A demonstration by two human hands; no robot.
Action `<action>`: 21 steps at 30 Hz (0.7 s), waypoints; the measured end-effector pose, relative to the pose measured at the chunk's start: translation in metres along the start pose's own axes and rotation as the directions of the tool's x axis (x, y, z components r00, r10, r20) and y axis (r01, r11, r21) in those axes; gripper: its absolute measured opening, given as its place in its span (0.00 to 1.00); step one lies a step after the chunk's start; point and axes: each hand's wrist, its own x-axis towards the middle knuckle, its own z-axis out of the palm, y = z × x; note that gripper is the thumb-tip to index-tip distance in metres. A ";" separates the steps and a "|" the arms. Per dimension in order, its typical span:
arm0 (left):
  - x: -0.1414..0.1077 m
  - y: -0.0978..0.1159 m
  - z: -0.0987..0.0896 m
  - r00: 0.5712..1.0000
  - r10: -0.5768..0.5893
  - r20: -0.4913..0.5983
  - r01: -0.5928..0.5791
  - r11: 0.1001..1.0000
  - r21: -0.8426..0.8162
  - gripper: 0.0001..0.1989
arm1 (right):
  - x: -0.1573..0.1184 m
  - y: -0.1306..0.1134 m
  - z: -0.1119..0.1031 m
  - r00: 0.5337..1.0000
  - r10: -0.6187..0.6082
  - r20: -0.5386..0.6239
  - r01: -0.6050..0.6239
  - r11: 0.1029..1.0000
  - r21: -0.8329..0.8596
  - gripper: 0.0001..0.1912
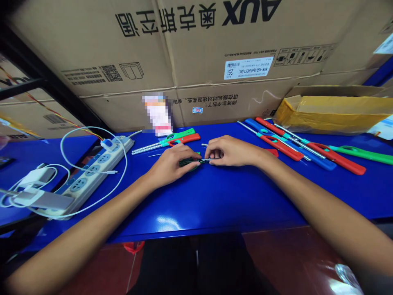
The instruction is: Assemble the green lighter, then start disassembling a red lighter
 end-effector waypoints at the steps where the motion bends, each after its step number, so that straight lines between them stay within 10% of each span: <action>1: 0.001 0.000 0.003 1.000 0.002 0.002 -0.002 1.000 0.013 0.09 | 0.000 0.000 0.001 1.000 -0.006 0.004 0.006 1.000 0.001 0.10; 21: -0.002 -0.009 0.013 0.994 0.085 -0.062 -0.075 0.985 0.153 0.10 | 0.006 -0.002 0.012 0.995 -0.017 -0.100 0.029 0.993 0.116 0.10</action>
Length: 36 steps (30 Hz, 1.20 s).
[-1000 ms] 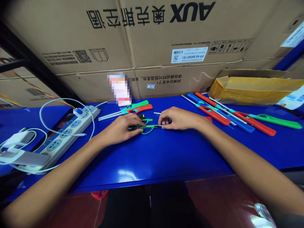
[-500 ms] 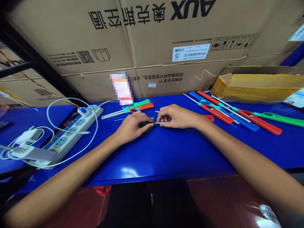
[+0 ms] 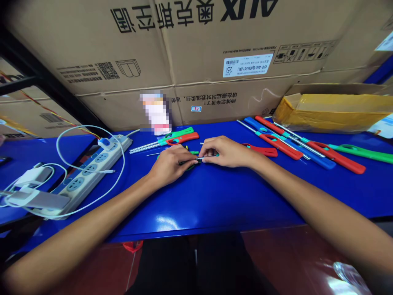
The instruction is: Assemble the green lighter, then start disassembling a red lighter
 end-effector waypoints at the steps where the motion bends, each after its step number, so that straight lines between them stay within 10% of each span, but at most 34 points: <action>1: 0.000 -0.001 0.000 1.000 0.003 -0.002 -0.003 1.000 -0.002 0.10 | 0.000 0.000 0.001 1.000 0.006 -0.007 -0.006 1.000 0.005 0.10; 36: 0.003 -0.006 -0.009 1.000 -0.018 0.022 0.020 0.995 -0.098 0.10 | 0.004 -0.004 0.014 0.989 0.072 -0.131 -0.056 0.991 0.122 0.09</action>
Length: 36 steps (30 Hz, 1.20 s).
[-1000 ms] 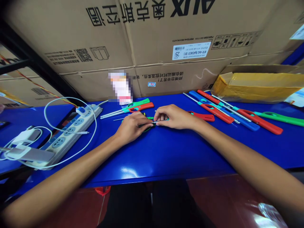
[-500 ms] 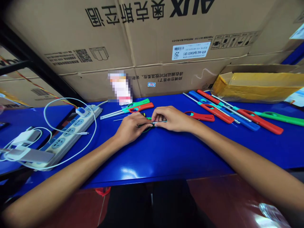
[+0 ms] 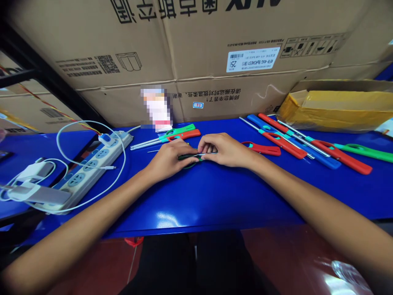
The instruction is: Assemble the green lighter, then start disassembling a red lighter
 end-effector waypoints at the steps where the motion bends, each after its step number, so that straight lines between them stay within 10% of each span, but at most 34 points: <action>1: 0.000 -0.001 -0.004 1.000 0.005 0.007 -0.005 1.000 -0.008 0.11 | 0.000 0.000 -0.002 1.000 -0.005 -0.007 0.005 1.000 -0.015 0.09; 36: -0.005 0.001 0.011 0.994 0.046 -0.104 -0.044 0.999 0.014 0.05 | -0.001 -0.002 0.016 0.992 0.125 -0.034 -0.118 0.978 0.172 0.10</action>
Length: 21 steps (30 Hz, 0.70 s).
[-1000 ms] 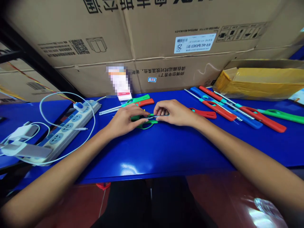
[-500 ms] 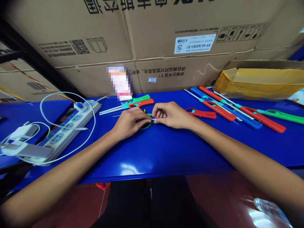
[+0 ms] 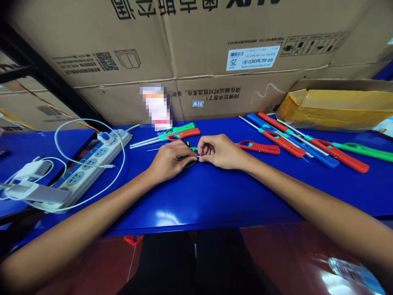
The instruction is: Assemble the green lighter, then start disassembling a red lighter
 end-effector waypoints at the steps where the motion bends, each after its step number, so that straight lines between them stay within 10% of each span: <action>1: 0.001 0.000 -0.002 1.000 -0.005 0.019 0.006 1.000 -0.011 0.05 | 0.001 0.000 -0.001 1.000 0.005 0.012 -0.005 1.000 0.004 0.10; 11: 0.005 -0.014 -0.046 0.972 -0.187 0.140 0.185 0.982 0.029 0.14 | 0.005 0.008 -0.008 0.999 -0.032 0.028 0.035 0.993 -0.117 0.10; 21: 0.003 -0.008 -0.061 0.931 -0.109 0.349 0.104 0.994 0.033 0.14 | 0.004 0.010 -0.013 0.992 -0.108 0.069 0.121 0.970 -0.213 0.08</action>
